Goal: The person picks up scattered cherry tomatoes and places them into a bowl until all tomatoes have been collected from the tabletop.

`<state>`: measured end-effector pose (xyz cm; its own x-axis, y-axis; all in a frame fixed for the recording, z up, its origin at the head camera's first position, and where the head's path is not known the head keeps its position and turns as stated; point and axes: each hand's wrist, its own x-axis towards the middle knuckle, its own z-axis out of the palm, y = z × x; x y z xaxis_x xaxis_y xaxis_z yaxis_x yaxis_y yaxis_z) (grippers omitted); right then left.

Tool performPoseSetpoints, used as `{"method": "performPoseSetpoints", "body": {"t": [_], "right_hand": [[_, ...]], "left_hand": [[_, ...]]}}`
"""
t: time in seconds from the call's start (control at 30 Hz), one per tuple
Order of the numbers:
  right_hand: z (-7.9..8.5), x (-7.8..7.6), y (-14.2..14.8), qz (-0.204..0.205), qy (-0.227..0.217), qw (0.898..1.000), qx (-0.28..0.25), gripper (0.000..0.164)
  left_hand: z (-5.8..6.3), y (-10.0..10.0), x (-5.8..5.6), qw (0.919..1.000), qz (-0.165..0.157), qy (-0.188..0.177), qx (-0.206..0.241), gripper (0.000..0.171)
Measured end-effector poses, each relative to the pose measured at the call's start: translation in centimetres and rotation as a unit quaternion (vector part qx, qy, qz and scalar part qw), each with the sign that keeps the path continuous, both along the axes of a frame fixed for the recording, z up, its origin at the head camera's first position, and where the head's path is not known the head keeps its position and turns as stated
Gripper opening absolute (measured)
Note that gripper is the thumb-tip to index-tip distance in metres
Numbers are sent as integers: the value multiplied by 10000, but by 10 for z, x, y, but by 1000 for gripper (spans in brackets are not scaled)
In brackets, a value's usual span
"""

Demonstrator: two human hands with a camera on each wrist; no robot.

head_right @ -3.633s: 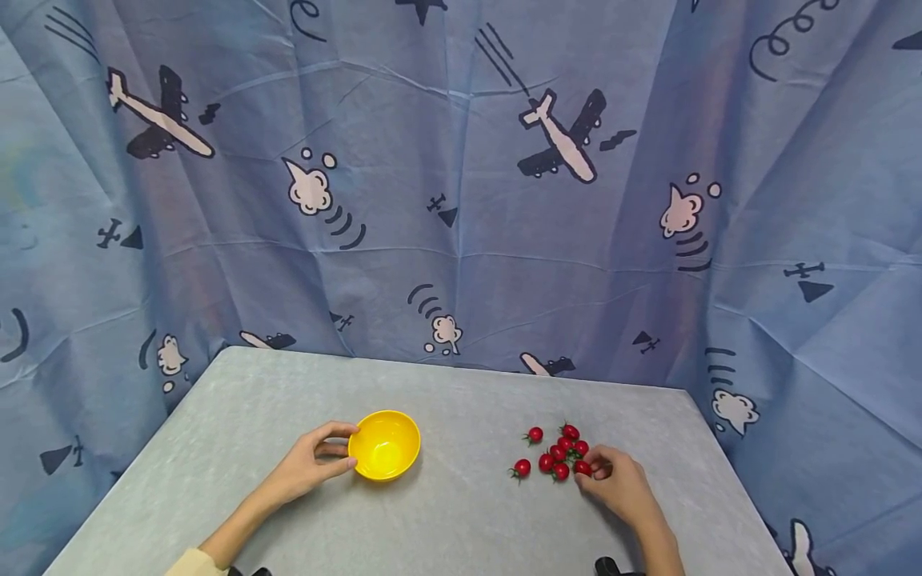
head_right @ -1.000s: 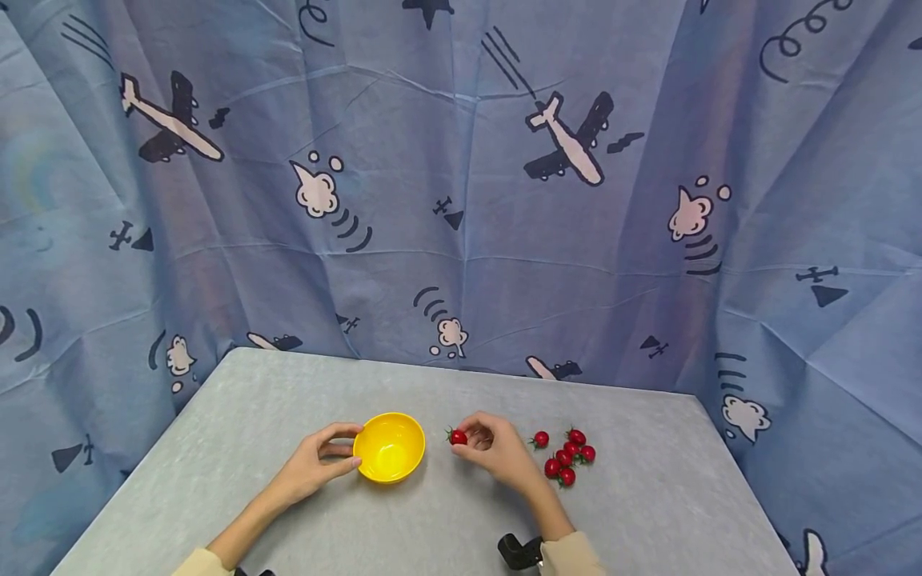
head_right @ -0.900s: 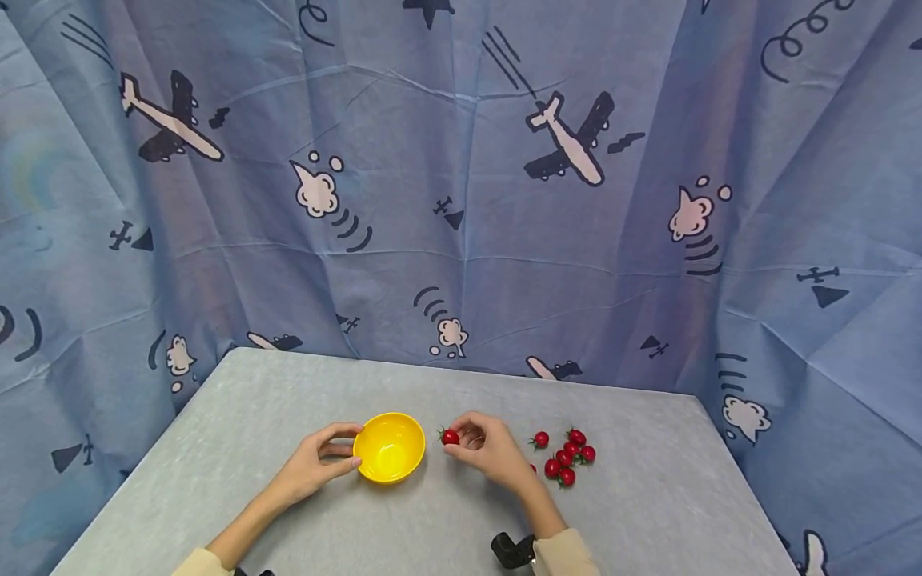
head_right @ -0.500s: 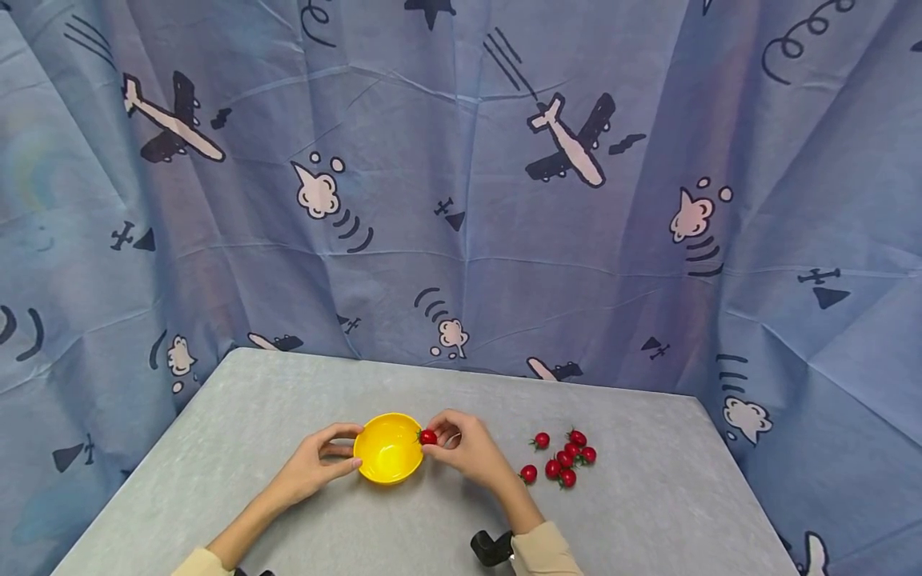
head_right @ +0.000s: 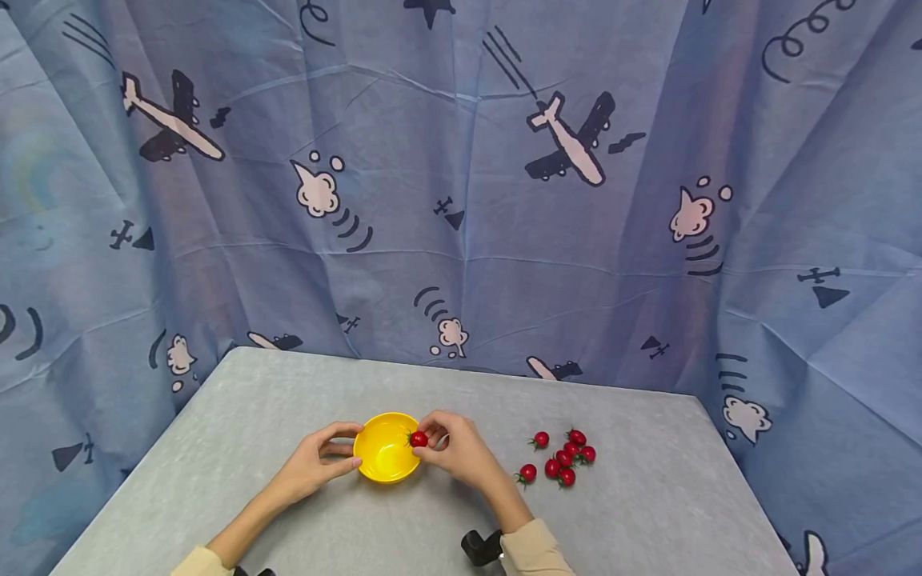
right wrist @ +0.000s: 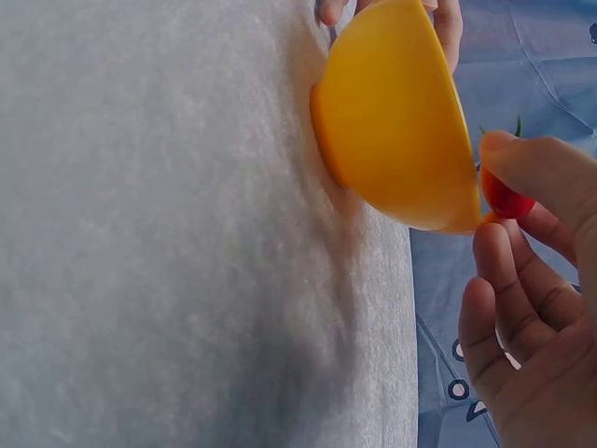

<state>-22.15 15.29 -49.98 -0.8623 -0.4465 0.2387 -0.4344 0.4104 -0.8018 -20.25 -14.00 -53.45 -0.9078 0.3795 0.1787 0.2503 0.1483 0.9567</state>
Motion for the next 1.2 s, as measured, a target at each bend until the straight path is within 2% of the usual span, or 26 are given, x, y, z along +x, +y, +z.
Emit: {"method": "performPoseSetpoints", "body": {"t": [0.23,0.43,0.53,0.73,0.97,1.2], "right_hand": [[1,0,-2,-26,-43,9997,252,23],[4,1,4,-40,-104,9998,152,24],[5,2,11,-116,17,9998,145,20],[6,3,30,-245,102,9996,92,14],[4,10,58,-470,-50,9986,218,11],[3,18,92,-656,-162,9972,308,13]], "left_hand": [[0,1,1,10000,6,-10,-82,50],[-2,0,0,10000,42,-23,-41,50],[-1,0,0,10000,66,-64,-35,50],[0,0,0,9996,122,-97,-222,50],[-3,2,-1,9995,147,-67,-267,50],[1,3,1,9995,104,40,-290,50]]}}
